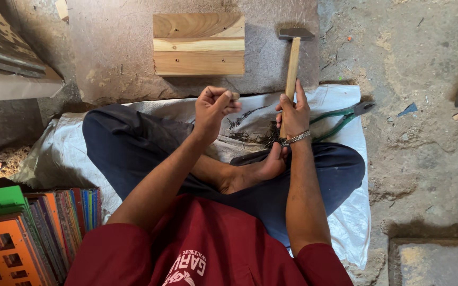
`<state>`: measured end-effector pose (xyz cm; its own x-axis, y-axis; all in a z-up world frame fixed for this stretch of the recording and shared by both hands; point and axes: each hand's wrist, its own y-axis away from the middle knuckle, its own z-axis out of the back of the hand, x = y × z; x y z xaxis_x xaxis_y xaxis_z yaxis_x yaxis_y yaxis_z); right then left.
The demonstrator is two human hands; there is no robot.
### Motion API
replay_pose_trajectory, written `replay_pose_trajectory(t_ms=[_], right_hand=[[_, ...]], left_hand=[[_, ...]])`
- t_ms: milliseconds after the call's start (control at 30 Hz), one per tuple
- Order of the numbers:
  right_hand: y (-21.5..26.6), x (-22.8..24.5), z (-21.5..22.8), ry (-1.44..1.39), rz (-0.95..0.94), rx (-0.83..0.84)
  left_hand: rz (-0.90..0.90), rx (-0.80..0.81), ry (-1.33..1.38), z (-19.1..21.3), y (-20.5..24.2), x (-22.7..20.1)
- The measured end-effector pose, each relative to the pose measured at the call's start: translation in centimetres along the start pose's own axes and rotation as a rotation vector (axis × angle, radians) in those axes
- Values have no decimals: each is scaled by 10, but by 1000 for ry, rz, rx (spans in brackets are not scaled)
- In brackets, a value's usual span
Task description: The person assembles a small wooden box by nailing wooden planks together using a hammer and nails. The person sits on the floor, aligns the planks, and hammers nails into pre-drilled holes to secure the structure.
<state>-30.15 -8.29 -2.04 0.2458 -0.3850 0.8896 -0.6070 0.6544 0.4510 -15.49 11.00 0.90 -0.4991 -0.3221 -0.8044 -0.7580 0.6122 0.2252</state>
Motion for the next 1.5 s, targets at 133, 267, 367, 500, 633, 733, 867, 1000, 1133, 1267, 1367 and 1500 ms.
replay_pose_trajectory(t_ms=[133, 267, 367, 500, 633, 733, 867, 1000, 1133, 1267, 1367, 1500], right_hand=[[-3, -6, 1, 1, 19, 7], [-4, -7, 1, 20, 31, -4], [-3, -5, 0, 27, 20, -15], [-2, -2, -2, 0, 0, -9], [-1, -4, 0, 1, 40, -1], [-5, -8, 0, 30, 26, 0], [-1, -12, 1, 78, -34, -46], [14, 8, -8, 890, 756, -368], [44, 24, -22, 703, 718, -145], [61, 38, -34, 731, 747, 193], [70, 42, -38, 701, 595, 238], [61, 43, -38, 682, 605, 215]], left_hand=[[32, -39, 81, -8, -7, 1], [18, -22, -19, -10, -11, 6], [25, -23, 17, -11, -10, 6], [131, -3, 26, -18, -8, 0], [227, 111, -41, -21, 3, -7], [308, 231, -150, -15, 18, -3], [411, 276, -291, -7, 40, 17], [217, 182, -613, -11, 38, 17], [-10, 142, -1058, -19, 37, -7], [-40, 218, -1145, -36, 34, -34], [-95, 239, -1230, -44, 37, -43], [-112, 246, -1090, -40, 28, -35]])
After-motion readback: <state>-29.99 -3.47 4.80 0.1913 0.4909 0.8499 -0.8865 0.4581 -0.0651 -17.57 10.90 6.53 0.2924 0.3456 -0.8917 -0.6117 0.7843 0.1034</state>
